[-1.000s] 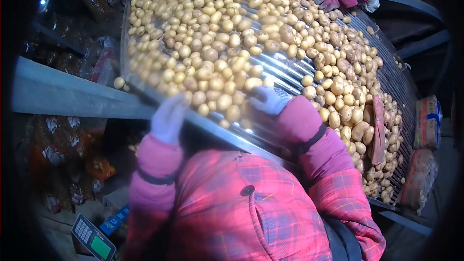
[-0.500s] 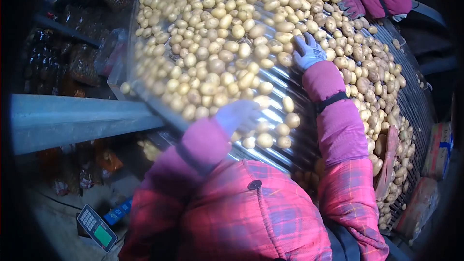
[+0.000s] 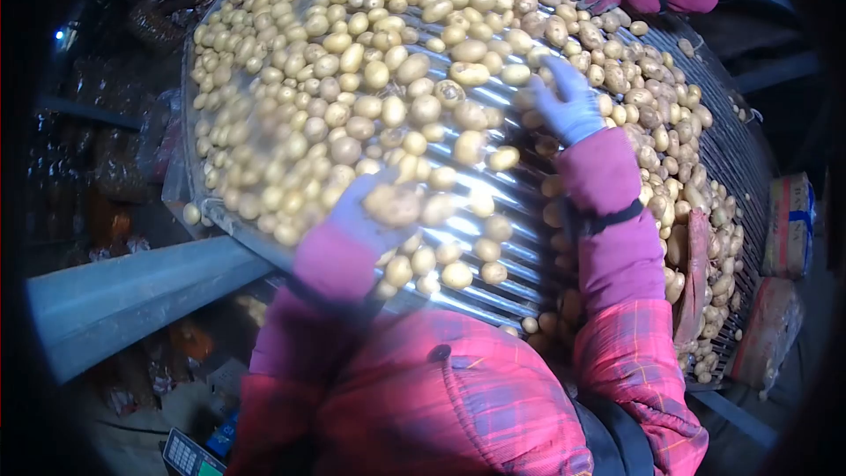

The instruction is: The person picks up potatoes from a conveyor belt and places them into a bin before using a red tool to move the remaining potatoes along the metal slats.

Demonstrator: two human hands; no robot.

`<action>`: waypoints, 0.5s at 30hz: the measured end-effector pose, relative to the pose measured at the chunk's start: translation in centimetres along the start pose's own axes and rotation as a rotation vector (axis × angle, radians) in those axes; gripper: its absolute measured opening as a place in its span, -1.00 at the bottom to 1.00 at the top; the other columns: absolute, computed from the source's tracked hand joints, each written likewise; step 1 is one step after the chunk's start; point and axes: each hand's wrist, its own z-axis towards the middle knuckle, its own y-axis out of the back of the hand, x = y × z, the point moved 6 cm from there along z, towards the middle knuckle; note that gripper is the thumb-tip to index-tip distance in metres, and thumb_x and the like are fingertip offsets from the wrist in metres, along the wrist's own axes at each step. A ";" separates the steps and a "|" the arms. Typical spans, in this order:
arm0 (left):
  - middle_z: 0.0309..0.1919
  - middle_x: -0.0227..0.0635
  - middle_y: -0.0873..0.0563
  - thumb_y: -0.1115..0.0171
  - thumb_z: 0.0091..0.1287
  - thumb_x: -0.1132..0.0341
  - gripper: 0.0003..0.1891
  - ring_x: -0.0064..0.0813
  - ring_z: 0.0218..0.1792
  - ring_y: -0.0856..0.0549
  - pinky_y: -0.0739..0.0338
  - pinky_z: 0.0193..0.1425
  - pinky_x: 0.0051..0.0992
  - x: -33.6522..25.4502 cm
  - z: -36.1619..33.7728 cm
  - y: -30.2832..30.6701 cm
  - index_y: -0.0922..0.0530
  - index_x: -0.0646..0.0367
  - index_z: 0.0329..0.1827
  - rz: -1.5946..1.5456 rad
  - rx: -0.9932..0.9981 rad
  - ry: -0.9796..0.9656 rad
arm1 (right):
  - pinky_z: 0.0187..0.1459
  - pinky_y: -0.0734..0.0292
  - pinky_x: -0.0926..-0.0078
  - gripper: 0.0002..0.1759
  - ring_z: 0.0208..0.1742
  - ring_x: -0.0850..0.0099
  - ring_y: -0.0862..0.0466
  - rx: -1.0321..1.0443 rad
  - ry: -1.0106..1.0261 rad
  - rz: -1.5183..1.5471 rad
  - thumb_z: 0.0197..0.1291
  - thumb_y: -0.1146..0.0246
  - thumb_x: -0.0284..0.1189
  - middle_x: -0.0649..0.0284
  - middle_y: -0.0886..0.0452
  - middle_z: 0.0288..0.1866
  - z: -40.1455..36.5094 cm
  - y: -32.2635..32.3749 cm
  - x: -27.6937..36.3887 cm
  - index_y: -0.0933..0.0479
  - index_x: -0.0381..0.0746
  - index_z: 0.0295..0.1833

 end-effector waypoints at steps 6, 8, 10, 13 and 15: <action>0.11 -0.15 -0.51 -0.26 0.25 0.11 -0.39 -0.28 0.19 -0.47 -0.48 0.14 -0.12 2.1 0.1 1.3 -0.26 0.15 0.30 -0.426 0.006 0.340 | 0.34 -0.16 0.20 -0.32 0.19 -0.01 -0.42 0.101 -0.072 -0.558 0.11 -0.04 0.08 0.01 -0.52 0.10 0.3 1.3 -10.1 -0.37 -0.08 0.27; 0.11 -0.23 -0.52 -0.19 0.25 0.01 -0.41 -0.31 0.22 -0.43 -0.41 0.18 -0.11 1.8 0.3 1.7 -0.32 0.08 0.28 0.506 0.133 0.140 | 0.24 -0.25 0.14 -0.31 0.13 0.00 -0.46 0.139 -0.067 -0.393 0.08 -0.08 0.05 0.03 -0.52 0.11 -1.2 0.4 -5.9 -0.37 -0.07 0.29; 0.11 -0.53 -0.53 -0.18 0.17 -0.10 -0.53 -0.49 0.25 -0.39 -0.21 0.25 -0.24 -1.6 -0.2 -0.6 -0.51 -0.19 0.13 1.629 0.238 -0.383 | 0.09 -0.37 0.16 -0.41 0.08 0.03 -0.48 0.127 0.389 -0.336 0.07 -0.14 -0.05 0.05 -0.55 0.00 -3.4 -1.0 -1.5 -0.41 -0.03 0.22; 0.08 -0.58 -0.54 -0.19 0.15 -0.10 -0.55 -0.52 0.21 -0.42 -0.21 0.20 -0.28 -2.0 0.2 -0.5 -0.54 -0.23 0.09 1.621 0.172 -0.393 | -0.01 -0.46 0.26 -0.56 -0.05 0.17 -0.56 0.125 0.620 -0.412 0.09 -0.19 -0.13 0.07 -0.57 -0.09 -6.3 -2.5 1.3 -0.49 -0.11 0.05; 0.05 -0.63 -0.56 -0.19 0.12 -0.11 -0.57 -0.56 0.18 -0.45 -0.21 0.15 -0.33 -1.6 -0.1 -0.5 -0.56 -0.26 0.05 1.591 0.111 -0.383 | -0.01 -0.46 0.28 -0.57 -0.05 0.18 -0.56 0.299 0.426 -0.186 0.11 -0.18 -0.14 0.08 -0.57 -0.09 -6.7 -1.6 0.6 -0.49 -0.13 0.04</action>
